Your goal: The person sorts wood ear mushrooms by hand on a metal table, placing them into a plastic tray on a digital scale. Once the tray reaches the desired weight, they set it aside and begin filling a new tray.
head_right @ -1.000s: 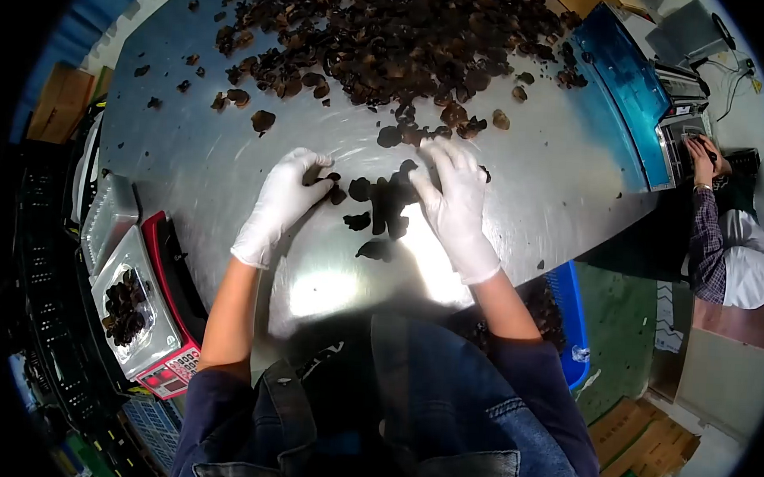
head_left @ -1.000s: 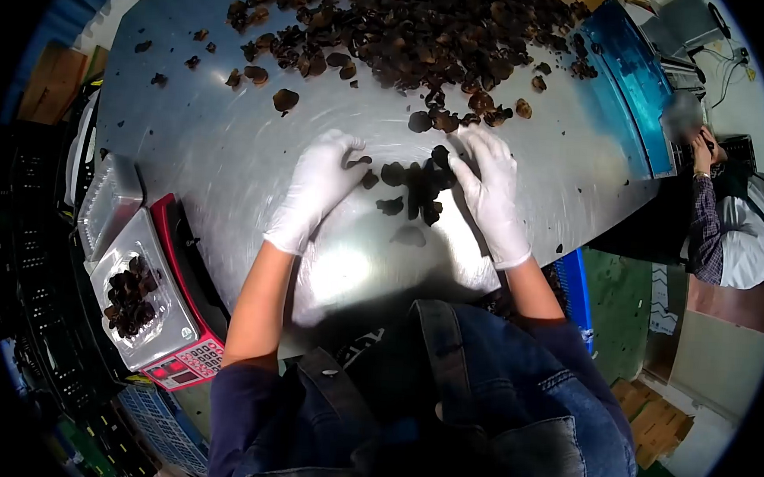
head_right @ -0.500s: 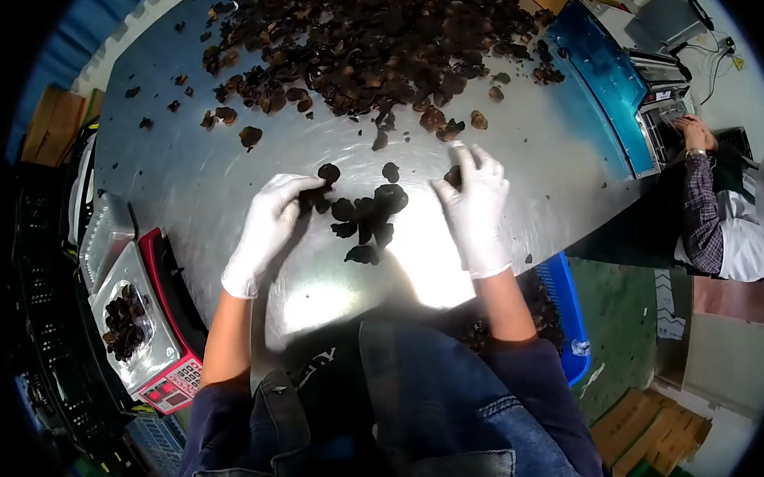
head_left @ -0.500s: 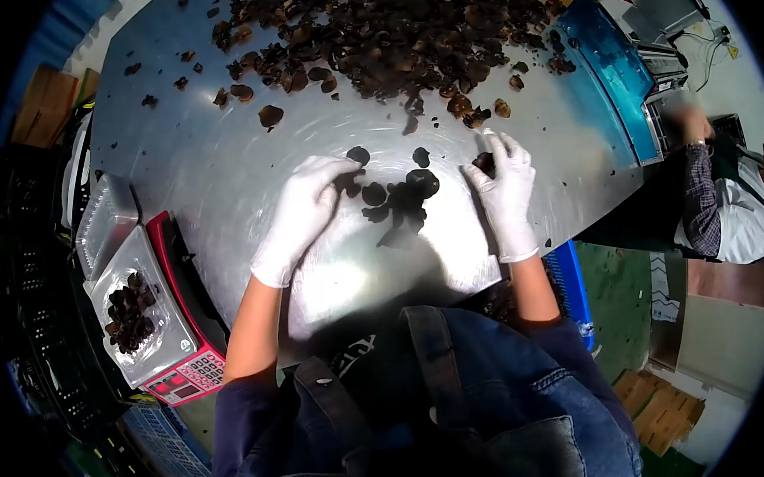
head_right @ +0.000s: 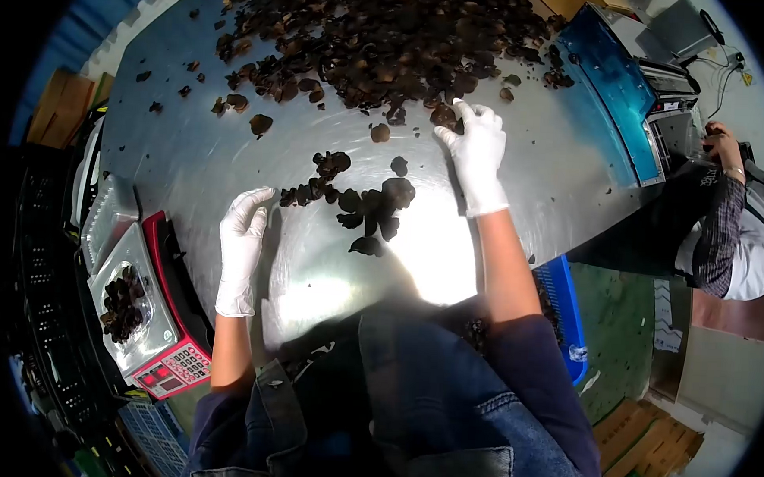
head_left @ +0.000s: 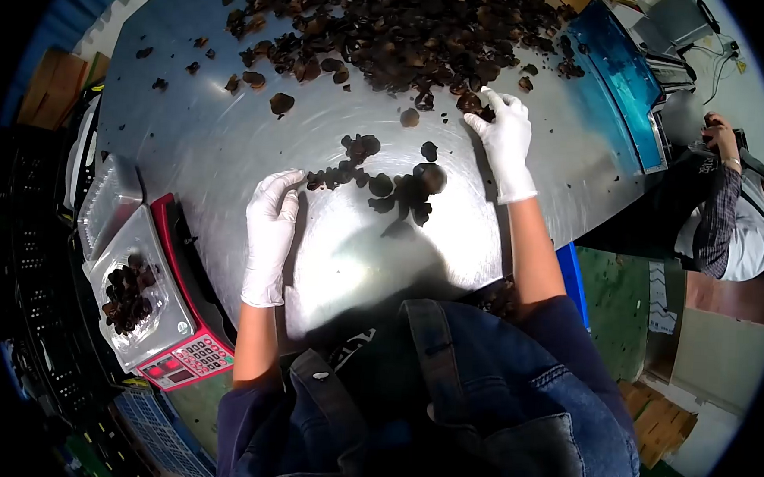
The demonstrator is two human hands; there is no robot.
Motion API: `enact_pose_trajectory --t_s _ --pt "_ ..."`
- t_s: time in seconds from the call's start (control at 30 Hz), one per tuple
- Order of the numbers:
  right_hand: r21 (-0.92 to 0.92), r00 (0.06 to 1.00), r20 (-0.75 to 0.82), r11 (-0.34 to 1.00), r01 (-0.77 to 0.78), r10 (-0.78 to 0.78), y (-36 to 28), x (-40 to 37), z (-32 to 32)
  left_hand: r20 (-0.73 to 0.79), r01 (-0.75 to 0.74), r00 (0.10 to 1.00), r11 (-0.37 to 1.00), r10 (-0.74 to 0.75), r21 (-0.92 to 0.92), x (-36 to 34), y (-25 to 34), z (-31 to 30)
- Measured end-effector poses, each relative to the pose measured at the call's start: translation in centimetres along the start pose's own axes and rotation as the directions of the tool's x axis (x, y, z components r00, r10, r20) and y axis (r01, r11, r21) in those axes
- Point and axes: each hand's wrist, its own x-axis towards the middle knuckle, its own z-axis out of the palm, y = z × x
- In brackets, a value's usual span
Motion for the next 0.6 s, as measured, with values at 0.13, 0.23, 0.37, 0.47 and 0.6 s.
enact_pose_trajectory --t_s 0.13,0.23,0.37,0.47,0.6 --pt "0.109 0.996 0.084 0.994 0.029 -0.038 1.6 0.5 2.4 -0.02 -0.014 1.0 1.0 0.015 0.025 -0.2 -0.2 0.0" --pt "0.425 0.994 0.005 0.899 -0.101 0.109 3.0 -0.4 3.2 -0.033 0.017 0.999 0.999 -0.016 0.029 -0.3 -0.1 0.1" --pt "0.632 0.973 0.003 0.754 -0.18 0.229 1.3 -2.8 0.5 -0.04 0.025 0.999 0.994 -0.021 0.104 0.3 -0.3 1.1" --pt "0.724 0.979 -0.011 0.677 -0.132 0.202 -0.3 -4.4 -1.1 -0.02 0.012 1.0 0.989 -0.009 0.148 1.5 0.4 2.4" --pt "0.731 0.97 0.233 0.67 -0.132 -0.063 -3.7 -6.8 -3.0 0.086 -0.154 0.987 0.97 0.14 0.187 3.7 0.6 4.8"
